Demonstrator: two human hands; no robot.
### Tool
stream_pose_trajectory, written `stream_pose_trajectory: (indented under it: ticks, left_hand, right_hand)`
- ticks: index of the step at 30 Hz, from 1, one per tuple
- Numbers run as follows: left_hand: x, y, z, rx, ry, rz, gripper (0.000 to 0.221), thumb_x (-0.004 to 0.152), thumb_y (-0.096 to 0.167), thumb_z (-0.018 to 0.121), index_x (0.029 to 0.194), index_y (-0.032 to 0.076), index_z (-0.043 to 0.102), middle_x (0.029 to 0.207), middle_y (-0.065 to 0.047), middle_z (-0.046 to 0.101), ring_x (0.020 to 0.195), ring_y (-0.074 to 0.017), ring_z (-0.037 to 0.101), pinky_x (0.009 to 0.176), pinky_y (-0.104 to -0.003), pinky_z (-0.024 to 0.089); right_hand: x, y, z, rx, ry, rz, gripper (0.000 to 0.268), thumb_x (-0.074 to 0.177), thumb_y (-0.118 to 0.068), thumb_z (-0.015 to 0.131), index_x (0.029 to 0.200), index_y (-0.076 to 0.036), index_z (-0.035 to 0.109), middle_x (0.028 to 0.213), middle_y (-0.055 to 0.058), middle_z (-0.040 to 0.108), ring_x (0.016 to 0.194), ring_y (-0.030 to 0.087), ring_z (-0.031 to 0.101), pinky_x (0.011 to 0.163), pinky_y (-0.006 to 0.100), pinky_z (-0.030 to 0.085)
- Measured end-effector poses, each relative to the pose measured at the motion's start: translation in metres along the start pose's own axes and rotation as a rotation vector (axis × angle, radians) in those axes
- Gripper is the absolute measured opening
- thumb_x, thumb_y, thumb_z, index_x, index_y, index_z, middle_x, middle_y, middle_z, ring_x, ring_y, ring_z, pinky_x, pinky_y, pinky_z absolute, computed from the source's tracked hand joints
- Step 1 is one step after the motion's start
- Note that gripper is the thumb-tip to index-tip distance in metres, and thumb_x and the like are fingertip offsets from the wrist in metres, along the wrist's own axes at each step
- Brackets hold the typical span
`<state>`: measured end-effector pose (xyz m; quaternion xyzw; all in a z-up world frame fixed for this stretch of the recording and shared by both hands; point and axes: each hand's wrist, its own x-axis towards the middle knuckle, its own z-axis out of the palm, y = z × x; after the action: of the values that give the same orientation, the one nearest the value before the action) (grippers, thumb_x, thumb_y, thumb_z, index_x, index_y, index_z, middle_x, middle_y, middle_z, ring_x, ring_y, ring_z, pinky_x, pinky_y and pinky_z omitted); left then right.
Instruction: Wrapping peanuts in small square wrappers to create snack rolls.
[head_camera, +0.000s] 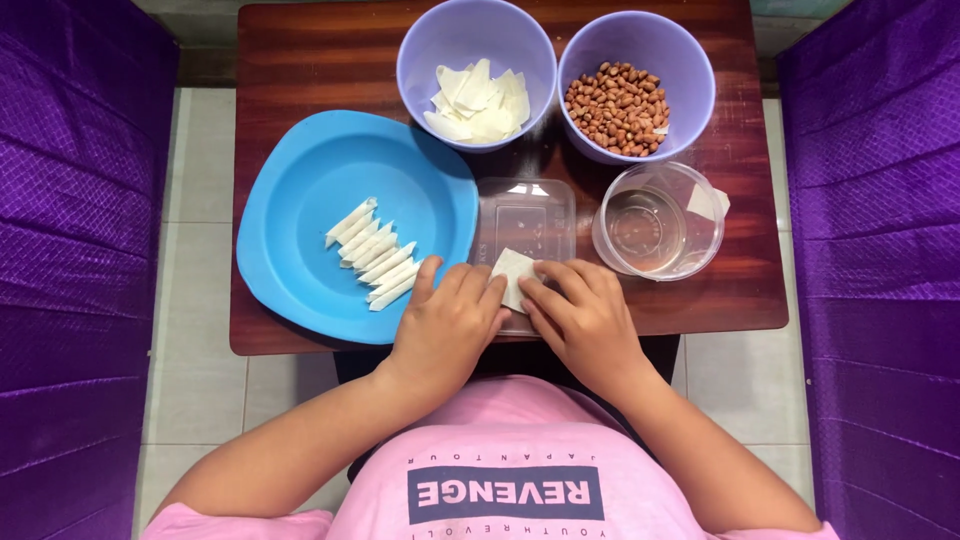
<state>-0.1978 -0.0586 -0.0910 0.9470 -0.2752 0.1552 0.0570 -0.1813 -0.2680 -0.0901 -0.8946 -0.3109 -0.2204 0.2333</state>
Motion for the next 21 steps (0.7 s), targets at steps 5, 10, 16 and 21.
stream_pose_trajectory:
  ticks: [5,10,16,21]
  left_hand:
    - [-0.004,0.002,-0.002,-0.084,-0.024,0.057,0.035,0.086,0.042,0.072,0.098,0.010,0.067,0.089,-0.007,0.064,0.094,-0.0226,0.064,0.113,-0.050,0.032]
    - [-0.003,0.008,0.012,-0.172,0.078,0.109,0.029,0.097,0.034,0.063,0.080,0.011,0.061,0.076,-0.005,0.057,0.076,-0.0229,0.061,0.098,-0.046,0.044]
    - [0.007,0.016,0.009,-0.254,0.123,0.127,0.017,0.097,0.028,0.064,0.085,0.015,0.064,0.078,0.000,0.056,0.075,-0.0175,0.058,0.093,-0.041,0.044]
    - [0.012,0.023,0.024,-0.334,0.166,0.156,0.020,0.102,0.029,0.058,0.091,0.015,0.067,0.082,0.000,0.059,0.076,-0.0180,0.058,0.087,-0.038,0.046]
  right_hand:
    - [-0.003,0.009,0.006,-0.067,-0.058,0.056,0.019,0.096,-0.029,0.071,0.113,-0.021,0.075,0.112,0.003,0.071,0.105,0.026,0.064,0.089,0.041,0.047]
    - [-0.006,0.013,0.011,-0.126,-0.057,0.086,0.022,0.097,-0.033,0.070,0.114,-0.022,0.074,0.112,0.001,0.069,0.105,0.024,0.062,0.089,0.040,0.045]
    - [-0.005,0.012,0.010,-0.080,-0.044,0.096,0.024,0.095,-0.032,0.072,0.116,-0.019,0.075,0.112,0.004,0.068,0.103,0.026,0.062,0.086,0.039,0.047]
    - [-0.007,0.017,0.010,-0.054,-0.056,0.092,0.023,0.096,-0.030,0.071,0.117,-0.021,0.075,0.113,0.004,0.067,0.103,0.027,0.063,0.087,0.040,0.049]
